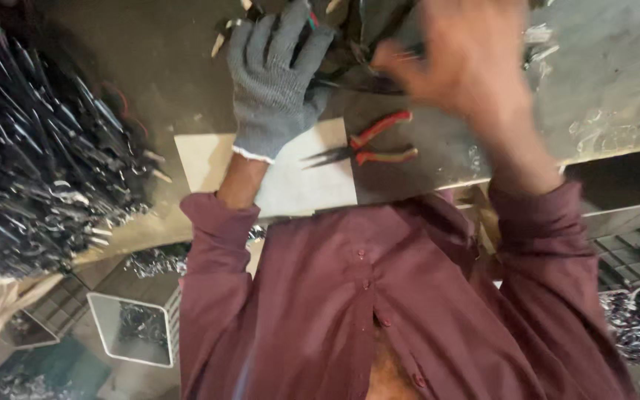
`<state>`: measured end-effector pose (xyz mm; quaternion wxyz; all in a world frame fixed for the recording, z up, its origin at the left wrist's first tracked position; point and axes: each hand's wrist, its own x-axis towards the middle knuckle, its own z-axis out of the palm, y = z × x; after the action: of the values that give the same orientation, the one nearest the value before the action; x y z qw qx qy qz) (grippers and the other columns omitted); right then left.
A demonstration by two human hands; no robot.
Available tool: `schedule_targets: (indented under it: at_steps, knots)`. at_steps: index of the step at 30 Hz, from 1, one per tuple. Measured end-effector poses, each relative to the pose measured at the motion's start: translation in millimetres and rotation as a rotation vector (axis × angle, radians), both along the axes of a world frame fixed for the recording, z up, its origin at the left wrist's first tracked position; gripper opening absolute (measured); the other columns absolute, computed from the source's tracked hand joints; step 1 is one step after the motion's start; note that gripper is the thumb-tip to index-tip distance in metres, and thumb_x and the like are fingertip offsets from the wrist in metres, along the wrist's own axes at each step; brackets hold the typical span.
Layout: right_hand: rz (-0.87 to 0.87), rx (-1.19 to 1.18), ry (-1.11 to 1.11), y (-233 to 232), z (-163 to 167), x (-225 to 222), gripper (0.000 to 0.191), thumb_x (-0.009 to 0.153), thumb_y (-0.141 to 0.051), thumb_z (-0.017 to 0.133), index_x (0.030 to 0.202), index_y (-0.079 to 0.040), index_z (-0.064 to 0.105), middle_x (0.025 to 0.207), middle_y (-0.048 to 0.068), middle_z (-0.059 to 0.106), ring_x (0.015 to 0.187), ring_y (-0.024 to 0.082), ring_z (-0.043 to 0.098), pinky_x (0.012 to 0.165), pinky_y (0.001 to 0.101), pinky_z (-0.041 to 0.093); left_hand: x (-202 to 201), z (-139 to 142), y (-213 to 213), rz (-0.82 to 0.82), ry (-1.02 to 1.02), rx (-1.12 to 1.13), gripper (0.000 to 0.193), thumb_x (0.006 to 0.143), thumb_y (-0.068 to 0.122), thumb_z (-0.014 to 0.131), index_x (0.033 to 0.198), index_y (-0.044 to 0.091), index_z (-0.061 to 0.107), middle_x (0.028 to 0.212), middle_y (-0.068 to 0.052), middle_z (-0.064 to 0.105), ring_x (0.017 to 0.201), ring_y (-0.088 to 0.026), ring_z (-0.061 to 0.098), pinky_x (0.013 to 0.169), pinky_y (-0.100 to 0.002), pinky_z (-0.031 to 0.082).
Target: The person holds a black cable with a connector at one end and uses red-handled pliers to strip insulation from the wire ends, pulling off cut insulation pieces and working along the cable. They repeatedly reposition the cable on the workbench and set the pliers down between cuts.
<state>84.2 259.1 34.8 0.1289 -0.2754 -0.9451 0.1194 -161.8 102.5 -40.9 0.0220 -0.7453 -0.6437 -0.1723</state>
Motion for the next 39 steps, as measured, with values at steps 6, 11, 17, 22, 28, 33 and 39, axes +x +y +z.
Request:
schedule_targets:
  at_steps: [6,11,17,22,28,33,39]
  knots:
    - [-0.005,0.067,0.116,-50.8,-48.9,24.0,0.021,0.091,-0.012,0.074,0.111,-0.007,0.07,0.123,0.006,0.062,0.121,0.026,0.055,0.109,0.0441,0.04,16.7,-4.5,-7.9,-0.123,-0.137,-0.048,0.085,0.081,0.048,0.079,0.155,0.019,0.049,0.163,-0.011,0.037,0.145,-0.037,0.04,0.123,-0.057,0.028]
    - [-0.035,0.06,0.18,-51.2,-66.4,54.6,0.03,0.086,0.003,0.064,0.112,-0.01,0.071,0.113,0.003,0.067,0.11,0.026,0.061,0.099,0.0417,0.041,29.7,14.6,-13.0,-0.033,-0.328,0.068,0.087,0.095,0.066,0.076,0.155,0.011,0.043,0.157,-0.012,0.039,0.145,-0.039,0.041,0.123,-0.059,0.029]
    - [0.023,0.007,0.347,-68.7,31.5,43.6,0.025,0.088,0.009,0.067,0.105,-0.007,0.073,0.11,0.003,0.075,0.099,0.027,0.069,0.088,0.0428,0.046,45.8,51.5,-14.7,-0.069,-0.602,-0.025,0.072,0.1,0.054,0.082,0.146,0.009,0.05,0.13,-0.014,0.064,0.109,-0.033,0.067,0.091,-0.044,0.056]
    - [-0.176,-0.249,0.65,-119.7,37.6,34.5,0.016,0.103,-0.016,0.064,0.107,-0.002,0.071,0.104,0.013,0.07,0.093,0.023,0.063,0.083,0.0393,0.046,86.5,63.3,-50.6,-0.198,-1.619,-0.458,0.027,0.114,0.021,0.068,0.131,0.001,0.062,0.103,-0.007,0.066,0.08,-0.016,0.056,0.074,-0.029,0.048]
    - [-0.283,-1.623,1.212,-163.9,-20.5,44.0,0.045,0.118,-0.042,0.039,0.115,-0.004,0.062,0.095,0.009,0.068,0.087,0.019,0.068,0.084,0.0362,0.055,124.6,54.6,-100.6,-0.154,-1.685,-0.596,0.029,0.11,0.015,0.065,0.137,0.005,0.061,0.118,0.003,0.064,0.104,-0.01,0.06,0.091,-0.027,0.053]
    - [-0.143,-1.371,1.037,-202.4,24.9,8.3,0.041,0.121,-0.037,0.042,0.108,-0.001,0.058,0.082,0.005,0.063,0.072,0.017,0.057,0.068,0.0365,0.049,119.5,36.5,-96.9,0.082,-1.902,-0.455,0.035,0.108,0.021,0.058,0.138,0.005,0.059,0.114,-0.003,0.064,0.092,-0.015,0.056,0.081,-0.029,0.047]
    - [-0.033,-0.9,0.624,-222.6,25.1,35.4,0.029,0.111,-0.031,0.052,0.103,-0.005,0.061,0.088,0.005,0.065,0.073,0.022,0.069,0.063,0.0378,0.052,93.5,45.5,-116.3,-0.245,-1.601,-0.403,0.041,0.104,0.028,0.063,0.135,0.004,0.05,0.125,-0.003,0.058,0.116,-0.02,0.055,0.103,-0.034,0.045]
